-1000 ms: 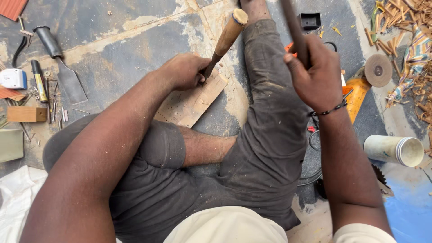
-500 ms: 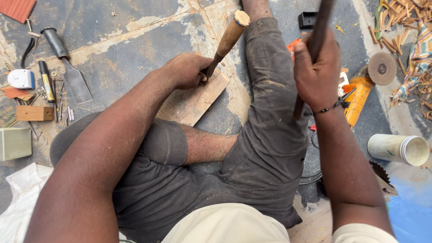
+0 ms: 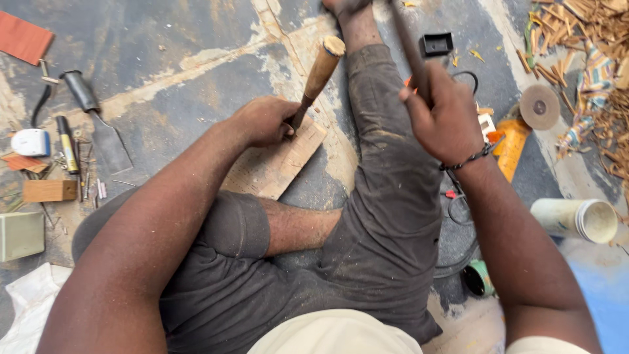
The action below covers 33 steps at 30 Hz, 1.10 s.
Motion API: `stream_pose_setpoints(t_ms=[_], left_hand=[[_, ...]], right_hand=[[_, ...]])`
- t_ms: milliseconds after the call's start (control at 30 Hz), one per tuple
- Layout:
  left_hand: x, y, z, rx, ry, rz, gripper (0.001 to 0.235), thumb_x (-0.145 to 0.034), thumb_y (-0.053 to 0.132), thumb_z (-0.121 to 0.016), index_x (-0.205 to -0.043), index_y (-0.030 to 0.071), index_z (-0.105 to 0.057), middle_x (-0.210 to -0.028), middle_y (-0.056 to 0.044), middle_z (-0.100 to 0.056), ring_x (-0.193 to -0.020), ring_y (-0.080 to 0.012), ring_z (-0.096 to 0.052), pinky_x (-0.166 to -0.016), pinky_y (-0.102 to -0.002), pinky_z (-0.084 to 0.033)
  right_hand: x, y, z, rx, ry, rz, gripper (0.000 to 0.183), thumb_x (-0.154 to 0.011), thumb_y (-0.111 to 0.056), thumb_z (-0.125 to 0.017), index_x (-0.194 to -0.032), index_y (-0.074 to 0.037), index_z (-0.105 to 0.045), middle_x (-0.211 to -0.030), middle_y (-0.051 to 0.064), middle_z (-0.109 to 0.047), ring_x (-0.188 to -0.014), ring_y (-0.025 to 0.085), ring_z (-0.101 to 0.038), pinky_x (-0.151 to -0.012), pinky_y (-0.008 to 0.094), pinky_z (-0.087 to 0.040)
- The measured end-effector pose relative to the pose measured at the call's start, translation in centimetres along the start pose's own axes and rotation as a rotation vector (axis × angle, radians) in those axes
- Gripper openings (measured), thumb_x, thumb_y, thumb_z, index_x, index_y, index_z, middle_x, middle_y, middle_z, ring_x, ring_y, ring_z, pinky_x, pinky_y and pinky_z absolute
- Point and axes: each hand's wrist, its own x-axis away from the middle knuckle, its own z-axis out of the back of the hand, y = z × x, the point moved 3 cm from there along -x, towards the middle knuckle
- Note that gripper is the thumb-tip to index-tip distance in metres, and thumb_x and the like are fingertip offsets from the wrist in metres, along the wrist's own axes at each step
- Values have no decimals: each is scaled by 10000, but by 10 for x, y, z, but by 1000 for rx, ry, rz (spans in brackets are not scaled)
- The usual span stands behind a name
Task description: The person sits on the floor and uses a chisel and hammer to carve a rectangular wooden block. They repeatedly strike the chisel to remove wood chips and shape the piece.
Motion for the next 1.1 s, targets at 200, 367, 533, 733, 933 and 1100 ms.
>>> stream_pose_setpoints(t_ms=[200,367,533,733,933,1100], left_hand=[[2,5,2,15,-32,69,113,-863,141,-743,-958,137,-682,-904,-85,-732,-912,-289,-705,-804,-478,-535],[-1,1,2,15,-40,64,113,-878,146,-740,-979,133,-690,-916,-96,-737,-907,-307,-707,-798,-479,-537],[-2,-1,2,-1,-22,41,136,-844,142,-760,-963,126,-696,-919,-109,-735,-901,-320,-702,-790,-473,-541],[-2,-8,-8,53,-23,77,134,-859,154,-743,-981,128,-693,-917,-109,-744,-911,-325,-714,-800,-485,-541],[-8,-7,-6,-19,11,-14,252,-803,187,-798,-1026,127,-695,-944,-144,-719,-935,-381,-680,-792,-505,-531],[-2,-6,-2,119,-92,183,135,-868,145,-710,-1001,134,-727,-911,-108,-765,-887,-329,-760,-797,-493,-568]], right_hand=[[-5,-5,3,150,-57,130,263,-1030,-143,-729,-1092,-2,-517,-800,222,-633,-771,441,-632,-632,501,-457],[-2,-2,3,-127,120,16,188,-1098,-143,-682,-1105,-29,-532,-850,214,-618,-772,401,-658,-691,479,-509],[-5,-10,2,96,3,142,243,-1036,-122,-701,-1088,6,-501,-833,224,-639,-800,459,-643,-667,521,-475],[-3,-13,-2,-36,78,27,196,-1034,-115,-674,-1111,-3,-532,-841,211,-629,-758,424,-643,-672,507,-484],[0,5,0,-61,132,47,174,-1045,-95,-653,-1172,-14,-566,-889,205,-643,-797,388,-643,-721,481,-492],[-4,5,0,20,-73,107,225,-975,-100,-679,-1125,11,-554,-838,206,-639,-767,421,-616,-656,499,-465]])
